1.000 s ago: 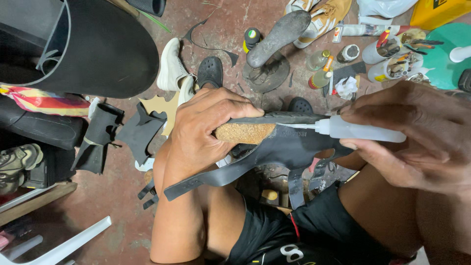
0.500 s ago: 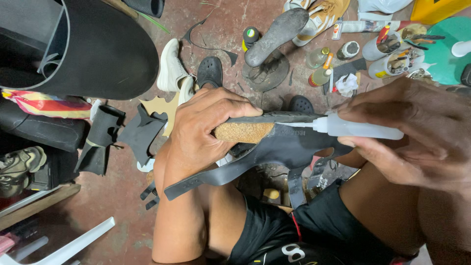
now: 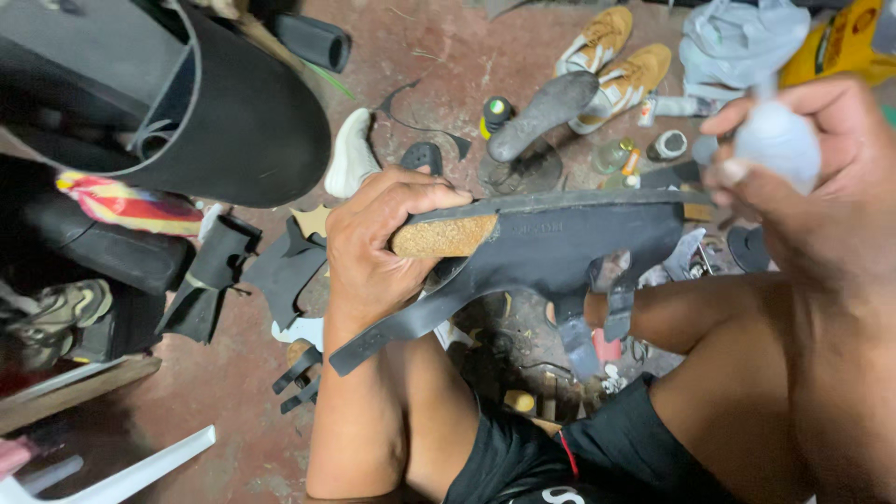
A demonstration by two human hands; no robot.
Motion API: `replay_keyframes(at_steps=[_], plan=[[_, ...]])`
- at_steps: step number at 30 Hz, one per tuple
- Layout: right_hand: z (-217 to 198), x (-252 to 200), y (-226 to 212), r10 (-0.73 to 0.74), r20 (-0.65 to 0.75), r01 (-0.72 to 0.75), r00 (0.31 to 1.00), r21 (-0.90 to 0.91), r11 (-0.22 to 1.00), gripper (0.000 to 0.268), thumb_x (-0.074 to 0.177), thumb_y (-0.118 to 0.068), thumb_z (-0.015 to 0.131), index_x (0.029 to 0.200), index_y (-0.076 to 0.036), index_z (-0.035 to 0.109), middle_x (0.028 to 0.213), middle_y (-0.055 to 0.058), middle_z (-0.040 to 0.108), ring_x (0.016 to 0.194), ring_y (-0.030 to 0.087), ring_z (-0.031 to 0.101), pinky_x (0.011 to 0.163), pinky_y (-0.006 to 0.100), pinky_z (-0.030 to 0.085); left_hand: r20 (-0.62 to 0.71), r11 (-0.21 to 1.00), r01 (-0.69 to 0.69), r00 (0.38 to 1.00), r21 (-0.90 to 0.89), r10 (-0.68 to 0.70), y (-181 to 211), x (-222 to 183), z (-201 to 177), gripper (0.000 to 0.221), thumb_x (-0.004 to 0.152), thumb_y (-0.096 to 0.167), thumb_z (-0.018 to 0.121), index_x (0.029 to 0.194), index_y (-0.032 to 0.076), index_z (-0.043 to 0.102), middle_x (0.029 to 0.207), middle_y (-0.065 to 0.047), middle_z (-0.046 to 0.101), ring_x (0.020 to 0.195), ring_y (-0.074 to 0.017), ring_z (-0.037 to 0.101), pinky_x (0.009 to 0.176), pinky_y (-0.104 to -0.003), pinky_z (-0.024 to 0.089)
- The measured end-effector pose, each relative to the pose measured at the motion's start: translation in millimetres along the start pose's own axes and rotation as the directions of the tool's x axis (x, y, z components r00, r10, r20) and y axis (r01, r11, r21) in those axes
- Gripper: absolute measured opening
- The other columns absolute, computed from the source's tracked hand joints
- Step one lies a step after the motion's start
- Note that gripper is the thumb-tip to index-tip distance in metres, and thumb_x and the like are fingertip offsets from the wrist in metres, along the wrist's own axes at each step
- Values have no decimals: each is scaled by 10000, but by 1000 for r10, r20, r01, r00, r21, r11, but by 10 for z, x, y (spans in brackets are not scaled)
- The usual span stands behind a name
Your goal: The person hammers a sandal sole, applies liquid adhesive from a bottle to the edges of the shoe components, and presses a leather strap against the footbed to secure it.
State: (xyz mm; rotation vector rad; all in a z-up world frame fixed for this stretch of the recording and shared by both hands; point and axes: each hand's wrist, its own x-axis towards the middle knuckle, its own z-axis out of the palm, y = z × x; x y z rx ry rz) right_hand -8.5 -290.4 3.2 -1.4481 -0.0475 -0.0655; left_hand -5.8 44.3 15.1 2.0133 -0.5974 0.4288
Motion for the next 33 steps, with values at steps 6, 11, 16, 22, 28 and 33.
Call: replay_keyframes(at_steps=[6, 11, 16, 22, 28, 33], plan=[[-135, 160, 130, 27, 83, -49, 996, 279, 959, 388, 927, 9, 750, 1223, -58, 507, 1169, 220, 714, 709, 83, 617, 636, 186, 516, -185, 996, -8, 982, 90, 25, 83, -163, -140, 303, 875, 97, 867, 1133, 68, 711, 990, -81, 721, 932, -216, 719, 934, -318, 577], [61, 162, 347, 79, 159, -113, 984, 218, 969, 531, 789, 40, 736, 1283, -15, 550, 1183, 123, 652, 771, 82, 642, 626, 209, 528, -303, 980, 176, 942, 88, -142, 134, -589, -207, 313, 795, 37, 843, 1079, 40, 710, 1005, -108, 713, 925, -237, 704, 862, -306, 544], [241, 73, 557, 119, 239, -174, 964, 220, 960, 487, 852, 52, 753, 1291, -18, 553, 1169, 195, 703, 706, 100, 620, 579, 211, 500, -301, 964, 260, 925, 63, -230, 165, -994, -128, 340, 796, 19, 824, 1112, 42, 698, 1012, -101, 716, 912, -219, 713, 841, -289, 544], [198, 61, 723, 77, 298, -132, 951, 169, 977, 367, 934, 61, 742, 1233, -10, 542, 1168, 202, 699, 726, 120, 640, 677, 243, 546, -148, 937, 163, 981, 309, -122, 366, -1220, -244, 514, 723, 81, 828, 1210, 85, 666, 1135, -113, 699, 1069, -311, 683, 932, -392, 518], [161, 54, 741, 55, 351, -117, 935, 158, 981, 332, 969, 73, 744, 1205, -15, 528, 1172, 228, 700, 759, 143, 657, 654, 236, 535, -106, 919, 101, 992, 380, -65, 409, -1228, -347, 576, 711, 122, 823, 1264, 92, 666, 1155, -92, 690, 1072, -299, 674, 928, -410, 511], [226, 79, 728, 64, 369, -134, 927, 167, 977, 332, 980, 74, 762, 1197, -7, 525, 1179, 233, 697, 799, 159, 671, 689, 251, 548, -169, 932, 113, 984, 345, -56, 332, -1271, -326, 454, 764, 163, 786, 1208, 104, 709, 1106, -81, 704, 1029, -287, 685, 907, -386, 511]])
